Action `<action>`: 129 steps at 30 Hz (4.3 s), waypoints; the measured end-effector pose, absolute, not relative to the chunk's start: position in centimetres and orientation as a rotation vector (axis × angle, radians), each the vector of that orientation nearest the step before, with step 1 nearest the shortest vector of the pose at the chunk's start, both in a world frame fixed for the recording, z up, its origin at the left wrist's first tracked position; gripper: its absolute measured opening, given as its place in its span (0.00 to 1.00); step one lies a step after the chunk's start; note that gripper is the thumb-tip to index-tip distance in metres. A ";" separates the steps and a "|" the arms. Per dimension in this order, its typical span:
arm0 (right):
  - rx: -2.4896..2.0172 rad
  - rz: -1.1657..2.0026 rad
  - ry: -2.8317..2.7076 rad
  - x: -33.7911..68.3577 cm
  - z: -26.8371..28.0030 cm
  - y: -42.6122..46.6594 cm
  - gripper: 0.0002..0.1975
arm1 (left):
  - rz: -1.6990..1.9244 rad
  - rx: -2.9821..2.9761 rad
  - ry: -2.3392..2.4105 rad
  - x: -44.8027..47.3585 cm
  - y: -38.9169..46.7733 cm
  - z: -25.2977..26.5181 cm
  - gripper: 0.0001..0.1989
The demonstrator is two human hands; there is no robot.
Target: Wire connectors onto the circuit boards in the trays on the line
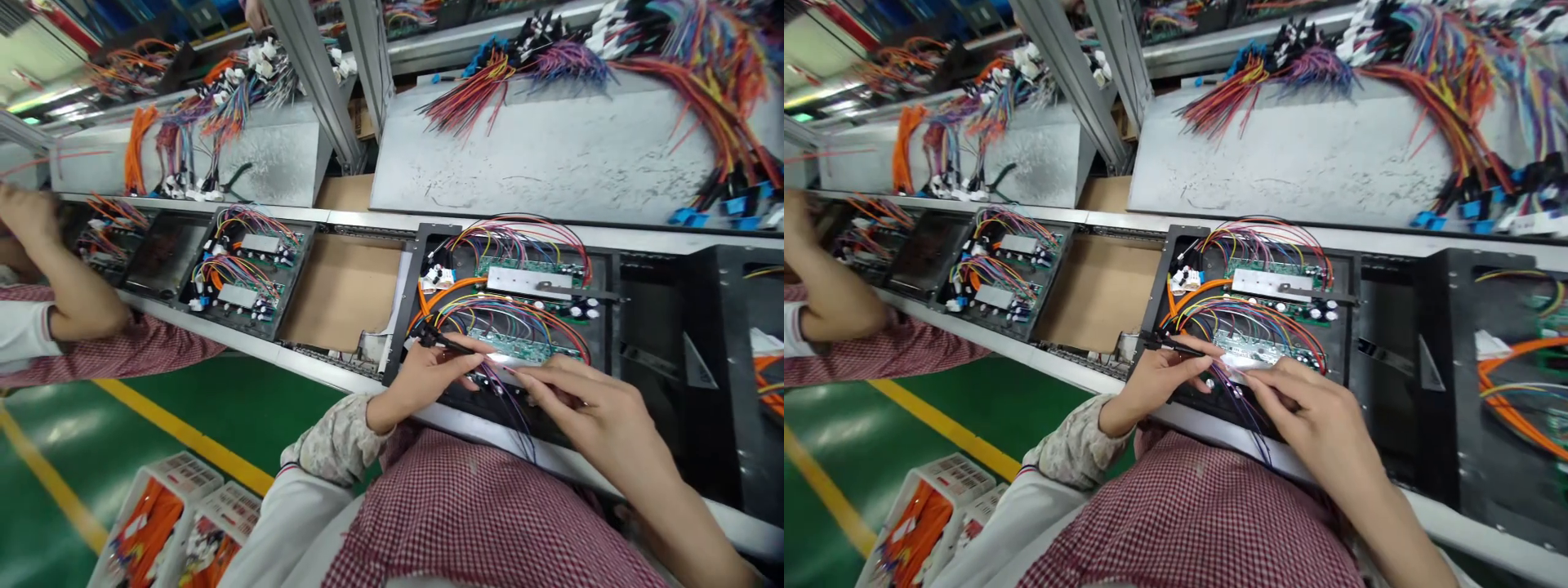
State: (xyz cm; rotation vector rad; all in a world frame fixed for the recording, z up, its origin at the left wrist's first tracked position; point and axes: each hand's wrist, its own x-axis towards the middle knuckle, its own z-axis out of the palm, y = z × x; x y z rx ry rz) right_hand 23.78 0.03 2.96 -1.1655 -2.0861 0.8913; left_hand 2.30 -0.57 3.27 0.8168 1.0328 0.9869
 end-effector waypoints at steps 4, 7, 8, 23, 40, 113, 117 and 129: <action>-1.118 0.883 -2.173 24.4 2.8 0.4 0.09 | 0.944 0.864 1.061 1.6 -0.6 3.0 0.12; -1.182 0.739 -2.287 24.7 3.3 0.8 0.15 | 0.954 0.886 1.036 0.8 -0.3 2.9 0.12; -1.236 0.641 -2.308 24.8 3.5 0.9 0.17 | 0.976 0.886 1.039 0.5 -0.2 2.9 0.13; -1.597 0.530 -2.331 24.3 0.6 1.9 0.16 | 1.023 0.931 1.123 -0.2 1.4 3.1 0.10; -1.522 0.429 -2.464 24.2 1.1 2.5 0.16 | 1.040 0.913 1.192 0.1 1.7 3.2 0.09; -1.751 0.164 -2.109 26.4 1.0 0.3 0.15 | 0.974 1.070 1.131 -0.9 2.3 3.2 0.09; -1.760 0.179 -2.121 26.4 1.0 0.4 0.15 | 1.008 1.043 1.096 -0.7 2.4 3.3 0.09; -1.536 0.227 -2.077 24.6 3.4 -0.1 0.11 | 1.036 1.065 1.126 -0.1 2.5 3.5 0.08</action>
